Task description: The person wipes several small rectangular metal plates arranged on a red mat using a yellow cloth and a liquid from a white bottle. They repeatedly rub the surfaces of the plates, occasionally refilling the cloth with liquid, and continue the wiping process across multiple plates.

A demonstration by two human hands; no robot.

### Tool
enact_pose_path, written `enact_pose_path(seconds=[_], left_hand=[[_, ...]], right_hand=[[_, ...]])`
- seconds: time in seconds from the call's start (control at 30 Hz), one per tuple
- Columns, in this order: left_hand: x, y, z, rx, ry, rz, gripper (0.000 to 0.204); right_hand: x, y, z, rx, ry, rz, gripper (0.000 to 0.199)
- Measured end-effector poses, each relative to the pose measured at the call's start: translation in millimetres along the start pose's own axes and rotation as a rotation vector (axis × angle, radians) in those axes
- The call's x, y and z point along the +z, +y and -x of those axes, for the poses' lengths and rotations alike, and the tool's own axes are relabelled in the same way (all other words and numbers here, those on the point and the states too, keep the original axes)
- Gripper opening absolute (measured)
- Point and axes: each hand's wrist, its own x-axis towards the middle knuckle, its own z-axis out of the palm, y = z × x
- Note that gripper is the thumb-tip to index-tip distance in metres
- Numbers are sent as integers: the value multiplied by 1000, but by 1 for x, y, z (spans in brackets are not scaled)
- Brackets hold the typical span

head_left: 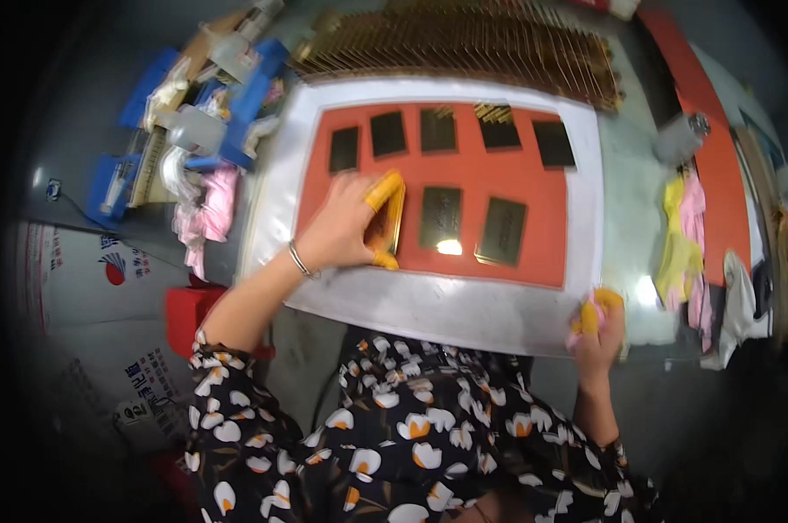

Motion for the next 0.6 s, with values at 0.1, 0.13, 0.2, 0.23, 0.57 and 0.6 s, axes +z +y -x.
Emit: enact_pose_path(seconds=[0.1,0.13,0.2,0.23,0.57,0.6], left_hand=[[-16,-15,10,-3,-58,-18,111],[-14,-20,13,-15,-93,14,111],[-12,-23,14,2,-70,79,107],[-5,-26,16,5,-50,114,106],[5,-32,62,-268,309,283,84],[5,-36,65,-344,292,273,80]], right_hand=[[-1,6,-4,-45,-40,126,8],[2,4,-4,-46,-69,116,8],[7,0,-8,-29,-129,121,8],[11,-5,-12,-72,-158,178,8],[11,-3,-76,-213,-84,470,10],[11,3,-83,-281,-77,482,10]])
